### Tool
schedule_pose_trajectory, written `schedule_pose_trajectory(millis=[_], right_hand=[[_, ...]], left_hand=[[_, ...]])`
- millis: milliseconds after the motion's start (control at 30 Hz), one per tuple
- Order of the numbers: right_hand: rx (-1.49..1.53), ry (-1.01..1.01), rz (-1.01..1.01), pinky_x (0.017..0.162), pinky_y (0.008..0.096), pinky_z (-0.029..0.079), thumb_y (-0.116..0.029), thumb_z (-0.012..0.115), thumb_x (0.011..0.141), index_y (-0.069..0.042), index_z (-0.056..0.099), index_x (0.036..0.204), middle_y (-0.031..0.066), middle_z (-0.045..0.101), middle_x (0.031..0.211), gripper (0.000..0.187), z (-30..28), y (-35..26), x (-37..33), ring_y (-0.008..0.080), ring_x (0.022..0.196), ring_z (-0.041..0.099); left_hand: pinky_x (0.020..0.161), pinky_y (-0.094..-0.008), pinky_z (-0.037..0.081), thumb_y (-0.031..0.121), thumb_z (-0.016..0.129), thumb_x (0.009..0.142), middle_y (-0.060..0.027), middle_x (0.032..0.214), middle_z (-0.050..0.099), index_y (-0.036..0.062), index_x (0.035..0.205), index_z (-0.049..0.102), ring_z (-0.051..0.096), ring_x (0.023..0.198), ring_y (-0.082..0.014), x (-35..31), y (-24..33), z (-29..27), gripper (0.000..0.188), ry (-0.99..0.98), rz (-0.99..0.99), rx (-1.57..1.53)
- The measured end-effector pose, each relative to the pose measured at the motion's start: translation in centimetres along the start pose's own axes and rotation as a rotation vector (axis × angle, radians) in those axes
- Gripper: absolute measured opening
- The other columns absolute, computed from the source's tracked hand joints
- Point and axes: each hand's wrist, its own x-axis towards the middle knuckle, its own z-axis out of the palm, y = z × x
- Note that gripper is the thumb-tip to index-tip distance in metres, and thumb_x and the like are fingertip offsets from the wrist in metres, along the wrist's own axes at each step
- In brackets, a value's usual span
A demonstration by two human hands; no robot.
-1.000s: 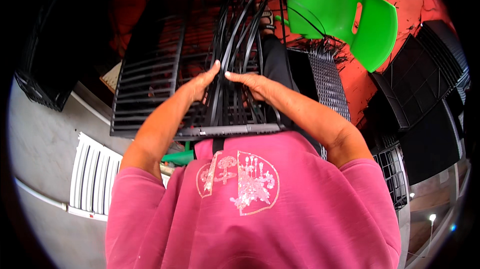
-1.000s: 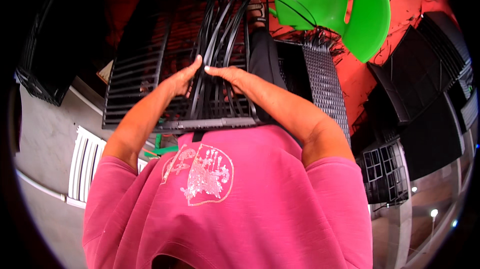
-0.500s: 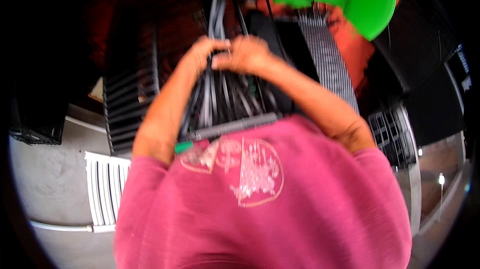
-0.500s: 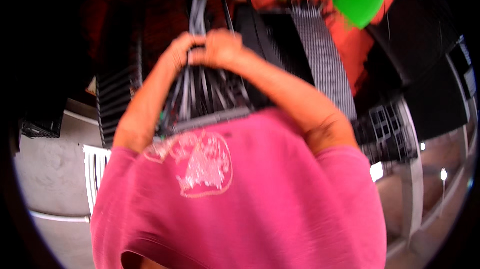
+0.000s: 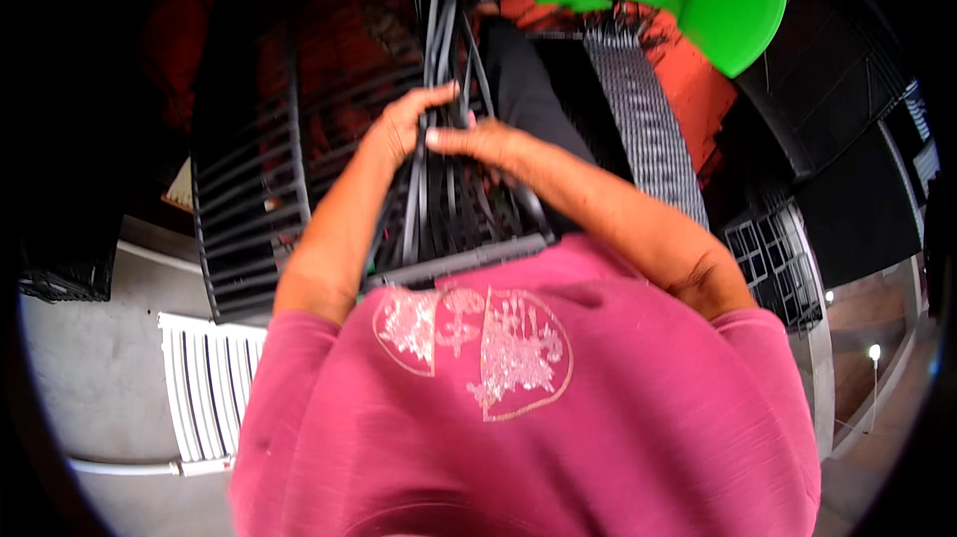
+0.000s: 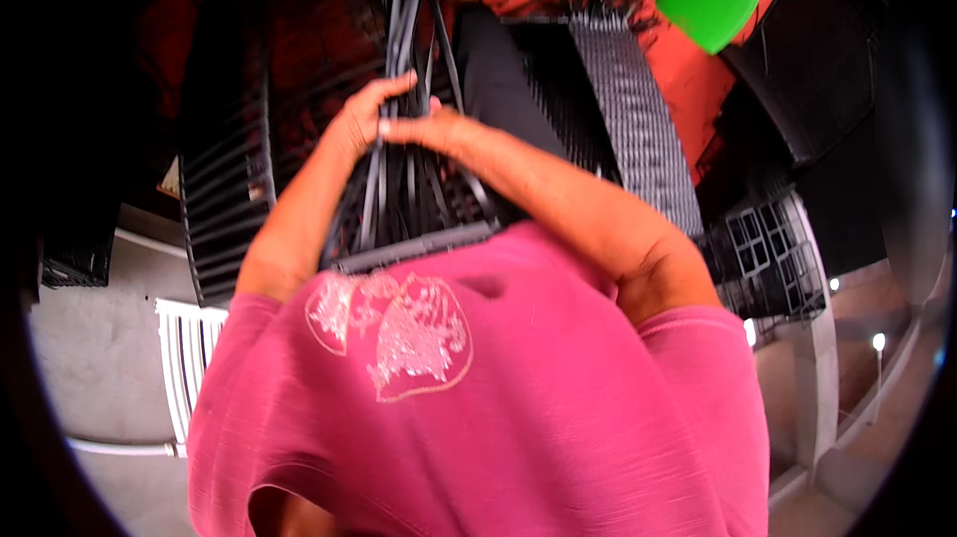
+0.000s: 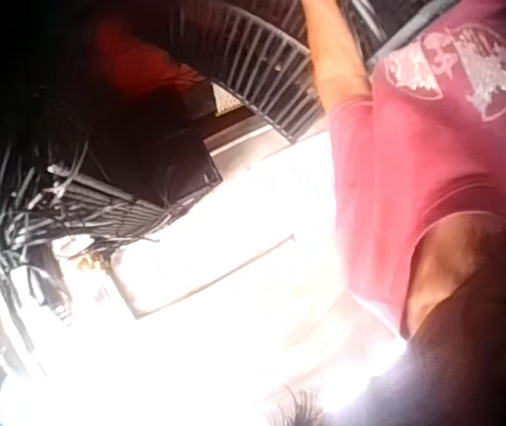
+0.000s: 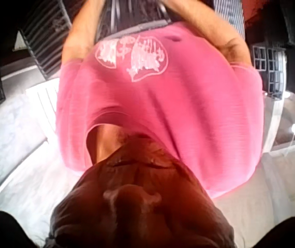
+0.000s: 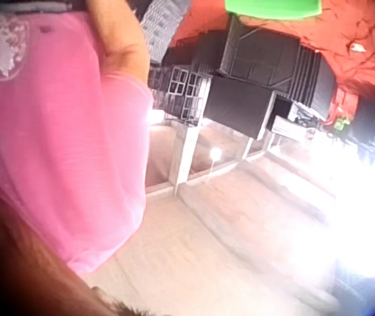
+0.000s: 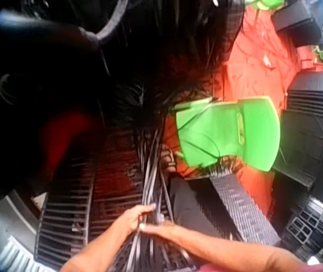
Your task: The person weaves black synthetic strips through the frame of a furniture piece by hand.
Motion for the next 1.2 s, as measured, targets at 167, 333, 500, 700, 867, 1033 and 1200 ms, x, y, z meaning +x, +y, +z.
schedule_pose_trajectory(millis=[167,333,500,700,867,1033,1200], right_hand=[[0.107,-0.253,0.184,0.039,0.0278,0.051,-0.025,0.063,0.083,0.000,0.056,0.090,0.0104,0.063,0.073,0.027,1.1,0.7,2.5,0.0191,0.049,0.060],[0.310,-0.287,0.150,0.036,0.0285,0.050,-0.021,0.066,0.081,0.002,0.056,0.091,0.0120,0.063,0.073,0.027,0.3,0.8,3.5,0.0210,0.052,0.062],[0.001,-0.520,-0.025,0.073,0.0391,0.046,-0.025,0.071,0.072,-0.008,0.056,0.104,0.0049,0.062,0.094,0.039,-1.5,-0.4,2.3,0.0185,0.084,0.060],[0.363,-0.745,-0.467,0.097,0.0467,0.037,-0.054,0.070,0.068,-0.005,0.043,0.125,0.0172,0.055,0.115,0.080,-5.1,-5.9,-1.0,0.0306,0.110,0.052],[0.560,-0.768,-0.764,0.090,0.0477,0.045,-0.041,0.073,0.072,-0.003,0.034,0.134,0.0207,0.054,0.117,0.083,-4.4,-11.2,-7.6,0.0322,0.103,0.057],[0.475,-0.884,-1.068,0.072,0.0372,0.052,-0.039,0.076,0.069,0.000,0.022,0.138,0.0149,0.058,0.106,0.096,-7.2,-14.0,-17.7,0.0193,0.076,0.059],[0.510,-0.917,-1.274,0.064,0.0277,0.046,-0.034,0.077,0.070,0.003,0.017,0.138,0.0008,0.048,0.085,0.099,-9.8,-13.9,-27.3,0.0085,0.065,0.049]], left_hand=[[0.086,-0.0425,0.050,0.039,0.061,0.081,-0.0268,0.105,0.058,-0.0141,0.109,0.050,0.061,0.094,-0.0351,1.3,0.6,-0.5,0.061,-0.289,0.121,0.074],[0.074,-0.0446,0.054,0.033,0.063,0.081,-0.0251,0.103,0.058,-0.0070,0.114,0.048,0.062,0.085,-0.0343,-0.9,2.3,1.4,0.054,-0.359,0.233,-0.197],[0.035,-0.0209,0.031,0.008,0.068,0.078,-0.0043,0.057,0.050,-0.0020,0.097,0.056,0.040,0.041,-0.0075,-3.2,3.4,4.9,0.025,0.000,0.300,0.024],[0.037,-0.0192,0.027,0.021,0.060,0.086,0.0016,0.051,0.046,0.0084,0.074,0.053,0.040,0.040,-0.0044,-10.6,1.1,12.5,0.019,0.105,0.580,0.677],[0.049,-0.0289,0.038,0.015,0.059,0.086,0.0018,0.060,0.047,0.0032,0.074,0.047,0.048,0.054,-0.0108,-12.0,-3.3,16.1,0.020,0.088,1.020,1.126],[0.059,-0.0473,0.041,0.021,0.060,0.082,-0.0234,0.064,0.054,-0.0005,0.093,0.052,0.054,0.067,-0.0437,-14.4,-6.8,21.7,0.025,0.180,1.048,1.457],[0.056,-0.0483,0.038,0.016,0.062,0.079,-0.0212,0.065,0.054,0.0027,0.093,0.048,0.054,0.067,-0.0428,-14.0,-10.7,22.9,0.024,0.088,1.319,1.572]])
